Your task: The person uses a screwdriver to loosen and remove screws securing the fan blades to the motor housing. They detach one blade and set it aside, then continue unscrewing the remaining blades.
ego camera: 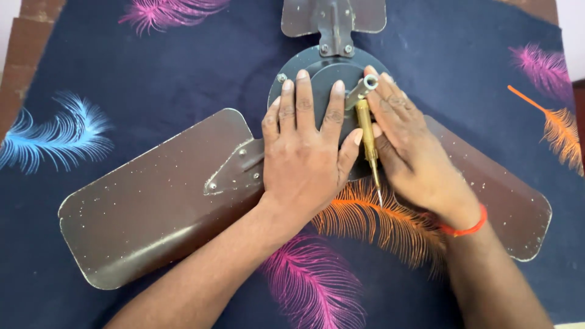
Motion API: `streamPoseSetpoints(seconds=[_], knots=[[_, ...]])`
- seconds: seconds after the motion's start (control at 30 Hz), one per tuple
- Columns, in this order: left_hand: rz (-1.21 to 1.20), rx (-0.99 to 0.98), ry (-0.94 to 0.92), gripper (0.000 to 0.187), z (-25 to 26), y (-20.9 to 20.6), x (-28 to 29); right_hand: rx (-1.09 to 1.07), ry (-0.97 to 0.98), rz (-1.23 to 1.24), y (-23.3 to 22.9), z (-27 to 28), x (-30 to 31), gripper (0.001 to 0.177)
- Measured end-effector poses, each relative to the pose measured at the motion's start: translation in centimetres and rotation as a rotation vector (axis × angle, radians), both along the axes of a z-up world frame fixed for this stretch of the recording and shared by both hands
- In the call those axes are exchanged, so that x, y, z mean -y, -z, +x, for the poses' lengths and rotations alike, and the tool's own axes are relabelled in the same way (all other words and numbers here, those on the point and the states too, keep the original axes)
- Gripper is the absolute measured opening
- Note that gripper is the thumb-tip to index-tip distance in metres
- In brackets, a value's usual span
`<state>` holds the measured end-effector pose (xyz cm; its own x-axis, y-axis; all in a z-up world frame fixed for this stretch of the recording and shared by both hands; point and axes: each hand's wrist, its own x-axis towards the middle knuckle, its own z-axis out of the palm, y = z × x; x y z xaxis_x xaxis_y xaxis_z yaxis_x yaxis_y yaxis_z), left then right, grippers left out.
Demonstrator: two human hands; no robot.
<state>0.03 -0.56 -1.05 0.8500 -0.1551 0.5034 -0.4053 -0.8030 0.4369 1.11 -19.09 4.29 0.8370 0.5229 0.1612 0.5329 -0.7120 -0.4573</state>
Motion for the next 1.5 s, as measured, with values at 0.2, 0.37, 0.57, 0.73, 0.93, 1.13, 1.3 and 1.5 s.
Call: streamPoseSetpoints(seconds=[0.2,0.37,0.57,0.73,0.93,1.13,1.3,1.5], knots=[[0.006,-0.019,0.052,0.056,0.1,0.0,-0.3,-0.166,-0.11,-0.083,-0.2,3.3,1.2,0.07],[0.016,-0.025,0.03,0.058,-0.1,0.0,-0.2,-0.059,-0.165,-0.082,0.1,3.6,0.7,0.069],[0.039,-0.025,0.016,0.061,-0.2,0.2,0.2,0.06,-0.101,-0.103,0.2,1.1,1.2,0.061],[0.028,-0.027,0.024,0.06,-0.3,0.4,0.1,0.149,0.206,-0.123,1.0,-2.2,0.1,0.041],[-0.014,-0.056,0.013,0.058,-0.3,0.2,0.2,0.177,0.196,-0.332,1.5,-7.8,-3.4,0.071],[-0.016,-0.054,0.012,0.055,-0.5,0.4,0.2,0.175,0.316,-0.426,3.1,-7.7,-3.9,0.08],[0.008,-0.03,0.032,0.058,-0.3,0.3,0.3,0.218,0.095,-0.456,2.3,-9.9,-2.5,0.065],[0.015,-0.036,0.036,0.058,-0.1,0.3,0.0,0.04,-0.144,-0.407,1.6,-12.1,-1.1,0.065]])
